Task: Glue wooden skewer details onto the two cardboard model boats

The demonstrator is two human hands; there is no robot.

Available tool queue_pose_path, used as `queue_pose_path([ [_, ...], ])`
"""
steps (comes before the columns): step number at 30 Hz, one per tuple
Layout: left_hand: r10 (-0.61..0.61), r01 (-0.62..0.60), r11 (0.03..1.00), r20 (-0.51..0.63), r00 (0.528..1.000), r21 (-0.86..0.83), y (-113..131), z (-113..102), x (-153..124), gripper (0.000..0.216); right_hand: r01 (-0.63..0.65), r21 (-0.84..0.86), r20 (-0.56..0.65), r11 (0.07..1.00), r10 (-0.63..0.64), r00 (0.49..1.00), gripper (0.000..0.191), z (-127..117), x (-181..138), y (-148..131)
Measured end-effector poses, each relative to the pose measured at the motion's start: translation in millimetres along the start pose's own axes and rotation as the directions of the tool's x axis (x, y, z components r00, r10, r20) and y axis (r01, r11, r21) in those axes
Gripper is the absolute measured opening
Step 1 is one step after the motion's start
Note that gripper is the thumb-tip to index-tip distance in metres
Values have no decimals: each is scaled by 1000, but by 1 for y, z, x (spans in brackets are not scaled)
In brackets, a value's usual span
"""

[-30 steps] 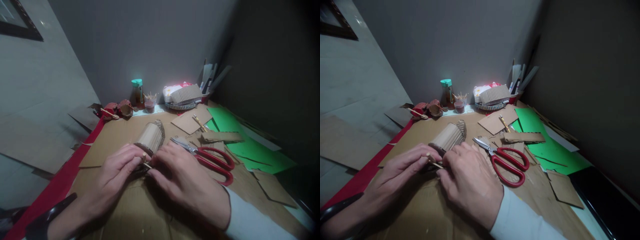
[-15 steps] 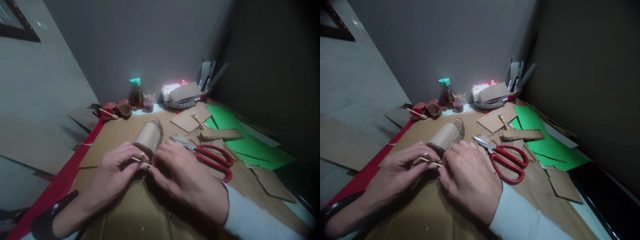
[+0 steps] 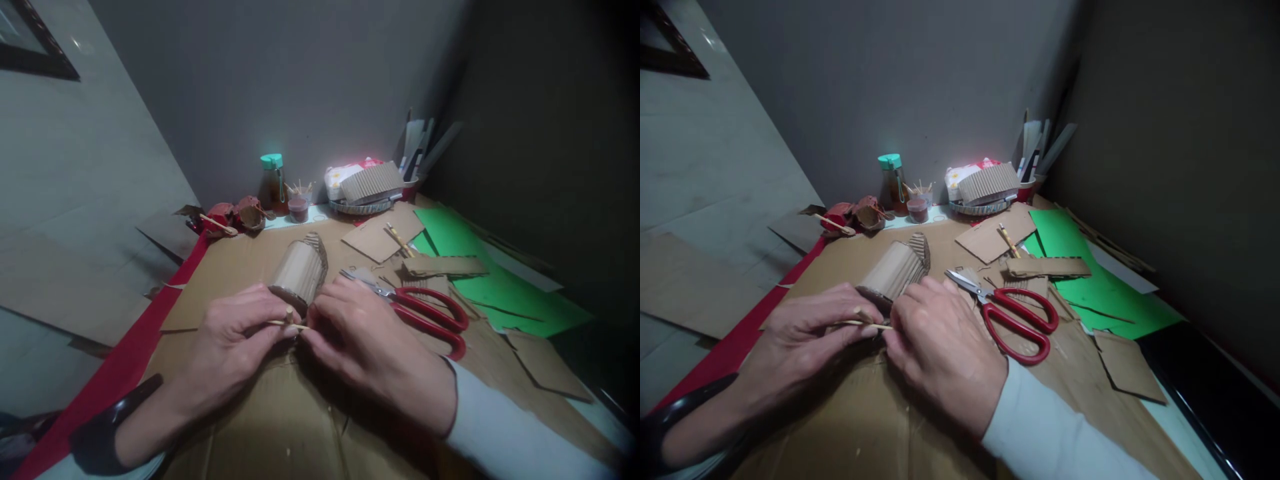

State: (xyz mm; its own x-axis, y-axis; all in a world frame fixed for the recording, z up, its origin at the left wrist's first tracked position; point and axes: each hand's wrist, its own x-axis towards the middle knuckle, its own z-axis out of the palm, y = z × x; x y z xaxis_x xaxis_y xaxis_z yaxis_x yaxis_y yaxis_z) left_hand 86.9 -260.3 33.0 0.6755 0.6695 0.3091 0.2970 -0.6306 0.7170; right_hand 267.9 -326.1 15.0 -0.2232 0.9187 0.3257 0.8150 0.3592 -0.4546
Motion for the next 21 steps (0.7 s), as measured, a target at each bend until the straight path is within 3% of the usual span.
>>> queue_pose_path([
  [14, -6, 9, 999, -94, 996, 37, -8, 6, -3, 14, -44, 13, -26, 999, 45, 999, 17, 0, 0, -2],
  [21, -60, 54, 997, -116, 992, -48, -11, 4, -1, 7, -35, 20, 41, 999, 35, 999, 4, -4, -1, -4],
])
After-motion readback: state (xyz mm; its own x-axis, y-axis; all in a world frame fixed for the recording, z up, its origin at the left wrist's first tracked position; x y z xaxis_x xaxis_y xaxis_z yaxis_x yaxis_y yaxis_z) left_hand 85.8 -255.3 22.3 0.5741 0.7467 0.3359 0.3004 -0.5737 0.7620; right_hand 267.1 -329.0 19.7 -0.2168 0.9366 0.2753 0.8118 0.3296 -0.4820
